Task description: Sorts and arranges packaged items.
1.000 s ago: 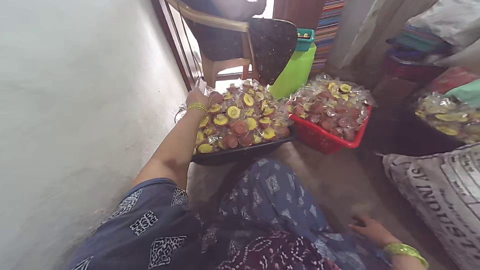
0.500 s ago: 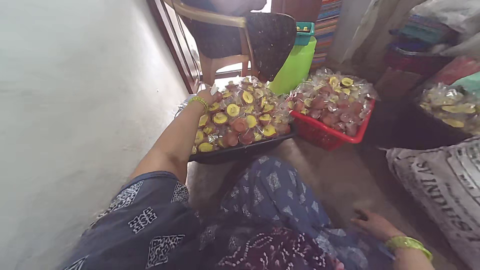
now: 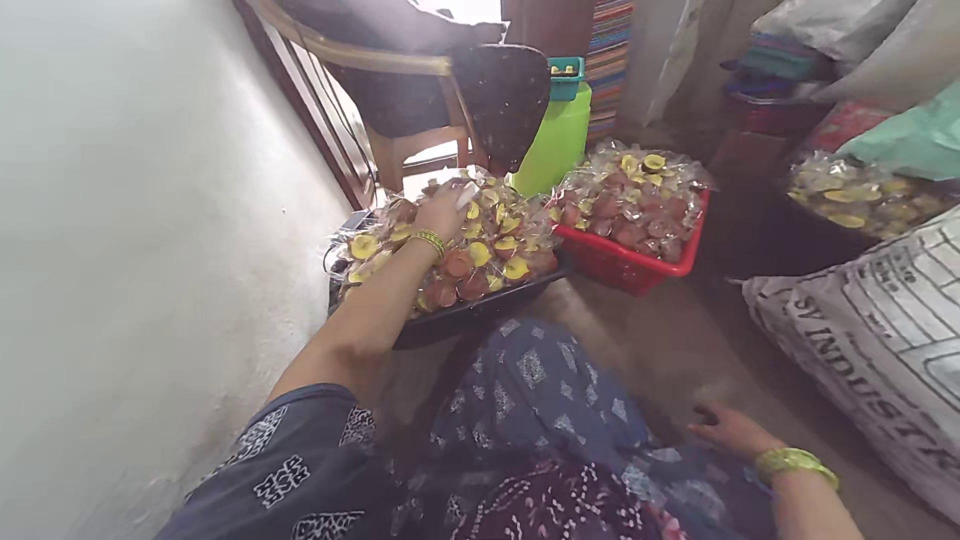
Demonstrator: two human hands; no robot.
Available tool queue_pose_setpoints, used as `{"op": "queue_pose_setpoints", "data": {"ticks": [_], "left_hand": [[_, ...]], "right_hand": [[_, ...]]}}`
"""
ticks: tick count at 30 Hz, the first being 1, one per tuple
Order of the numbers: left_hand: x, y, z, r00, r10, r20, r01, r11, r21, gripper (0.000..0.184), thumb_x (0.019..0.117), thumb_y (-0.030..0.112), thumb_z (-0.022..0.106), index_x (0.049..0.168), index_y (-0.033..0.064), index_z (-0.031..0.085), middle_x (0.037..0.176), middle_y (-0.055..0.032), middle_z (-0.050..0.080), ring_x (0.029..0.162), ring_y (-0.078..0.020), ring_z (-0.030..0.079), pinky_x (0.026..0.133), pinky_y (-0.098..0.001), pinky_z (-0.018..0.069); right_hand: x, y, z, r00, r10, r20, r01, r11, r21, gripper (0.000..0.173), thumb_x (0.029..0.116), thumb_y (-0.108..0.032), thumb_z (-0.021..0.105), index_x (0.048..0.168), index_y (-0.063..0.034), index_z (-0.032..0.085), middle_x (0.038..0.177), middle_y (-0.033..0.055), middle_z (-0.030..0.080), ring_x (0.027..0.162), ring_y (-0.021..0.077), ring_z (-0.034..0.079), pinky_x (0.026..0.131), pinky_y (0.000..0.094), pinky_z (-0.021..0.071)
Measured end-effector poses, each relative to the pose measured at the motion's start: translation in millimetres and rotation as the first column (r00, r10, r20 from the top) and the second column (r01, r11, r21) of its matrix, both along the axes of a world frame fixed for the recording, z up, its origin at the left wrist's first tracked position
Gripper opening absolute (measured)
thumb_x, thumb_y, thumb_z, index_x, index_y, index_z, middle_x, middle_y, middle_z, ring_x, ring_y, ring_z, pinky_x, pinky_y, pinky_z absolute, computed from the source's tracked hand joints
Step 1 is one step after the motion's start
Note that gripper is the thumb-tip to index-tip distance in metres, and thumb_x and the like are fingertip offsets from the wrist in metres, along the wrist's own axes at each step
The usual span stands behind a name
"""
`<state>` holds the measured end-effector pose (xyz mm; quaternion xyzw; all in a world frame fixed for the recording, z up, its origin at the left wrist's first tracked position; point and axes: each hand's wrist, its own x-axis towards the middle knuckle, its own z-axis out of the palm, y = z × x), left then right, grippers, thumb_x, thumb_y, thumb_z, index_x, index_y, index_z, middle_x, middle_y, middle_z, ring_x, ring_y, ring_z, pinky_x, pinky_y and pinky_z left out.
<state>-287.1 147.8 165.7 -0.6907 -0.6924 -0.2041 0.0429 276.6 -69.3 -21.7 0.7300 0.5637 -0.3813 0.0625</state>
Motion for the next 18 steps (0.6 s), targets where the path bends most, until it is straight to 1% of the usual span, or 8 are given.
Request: {"op": "queue_pose_setpoints", "data": {"ticks": [2,5,7,11,12,14,16,18], "left_hand": [[4,11,-10,0.995,-0.018,-0.103,0.012,0.998,-0.056,0.061,0.1007,0.042,0.060,0.155,0.0196,0.046,0.163,-0.0120,0.039,0.131,-0.0427,0.057,0.101,-0.0666,0.0488],[7,19,-17,0.997,0.039,-0.064,-0.050,0.984,-0.172,0.063,0.1011,0.047,0.059,0.156,0.0206,0.043,0.162,-0.0174,0.038,0.125,-0.0471,0.060,0.097,-0.0704,0.0491],[5,24,-19,0.998,0.041,-0.040,-0.048,0.980,-0.194,0.063,0.1013,0.047,0.059,0.156,0.0194,0.043,0.160,-0.0191,0.040,0.120,-0.0485,0.062,0.095,-0.0710,0.0496],[-1,26,-10,0.997,-0.009,-0.080,-0.012,0.965,-0.263,0.066,0.1020,0.046,0.058,0.158,0.0160,0.040,0.158,-0.0223,0.041,0.132,-0.0469,0.054,0.104,-0.0695,0.0438],[3,20,-6,0.995,-0.005,-0.095,-0.019,0.970,-0.242,0.062,0.1025,0.045,0.058,0.157,0.0176,0.043,0.156,-0.0228,0.044,0.131,-0.0476,0.055,0.103,-0.0699,0.0447],[13,5,-7,0.998,0.017,-0.063,-0.023,0.994,-0.105,0.054,0.1031,0.040,0.056,0.150,0.0143,0.051,0.152,-0.0225,0.050,0.127,-0.0465,0.059,0.100,-0.0689,0.0481],[32,-19,-10,1.000,0.001,0.026,-0.001,1.000,0.003,0.048,0.1056,0.037,0.053,0.146,0.0108,0.054,0.140,-0.0202,0.060,0.121,-0.0430,0.063,0.098,-0.0665,0.0501],[56,-48,-21,0.993,-0.075,0.096,0.074,0.997,0.014,0.045,0.1050,0.036,0.055,0.141,0.0075,0.058,0.125,-0.0227,0.067,0.111,-0.0431,0.067,0.094,-0.0662,0.0523]], "right_hand": [[0,-2,3,1.000,-0.002,0.000,0.002,1.000,0.007,0.060,0.0963,-0.035,0.073,0.144,-0.0019,0.055,0.133,0.0238,0.064,0.124,0.0393,0.062,0.108,0.0577,0.0459],[3,-1,3,1.000,0.003,0.006,-0.003,1.000,0.011,0.061,0.0963,-0.037,0.072,0.144,-0.0034,0.056,0.132,0.0233,0.065,0.123,0.0389,0.062,0.108,0.0582,0.0455],[2,1,5,1.000,0.018,0.008,-0.017,1.000,-0.007,0.061,0.0972,-0.038,0.071,0.145,-0.0035,0.055,0.133,0.0238,0.064,0.124,0.0395,0.062,0.109,0.0588,0.0447],[0,5,7,1.000,0.004,0.001,-0.004,1.000,-0.005,0.060,0.0976,-0.036,0.071,0.145,-0.0042,0.055,0.133,0.0238,0.064,0.125,0.0393,0.061,0.109,0.0582,0.0445],[0,5,8,1.000,0.007,0.001,-0.007,1.000,-0.001,0.059,0.0977,-0.036,0.071,0.145,-0.0038,0.055,0.134,0.0240,0.064,0.125,0.0392,0.061,0.109,0.0583,0.0443],[2,4,8,1.000,0.017,-0.006,-0.017,1.000,0.015,0.060,0.0975,-0.036,0.071,0.144,-0.0029,0.055,0.134,0.0242,0.063,0.125,0.0394,0.061,0.109,0.0586,0.0439],[4,3,6,0.999,0.054,0.007,-0.055,0.998,0.026,0.062,0.0971,-0.039,0.071,0.144,-0.0029,0.055,0.134,0.0239,0.064,0.127,0.0395,0.060,0.110,0.0586,0.0429],[3,1,7,0.998,0.065,0.020,-0.066,0.998,0.024,0.061,0.0966,-0.040,0.072,0.144,-0.0033,0.056,0.134,0.0237,0.064,0.127,0.0397,0.060,0.110,0.0592,0.0422]]}}
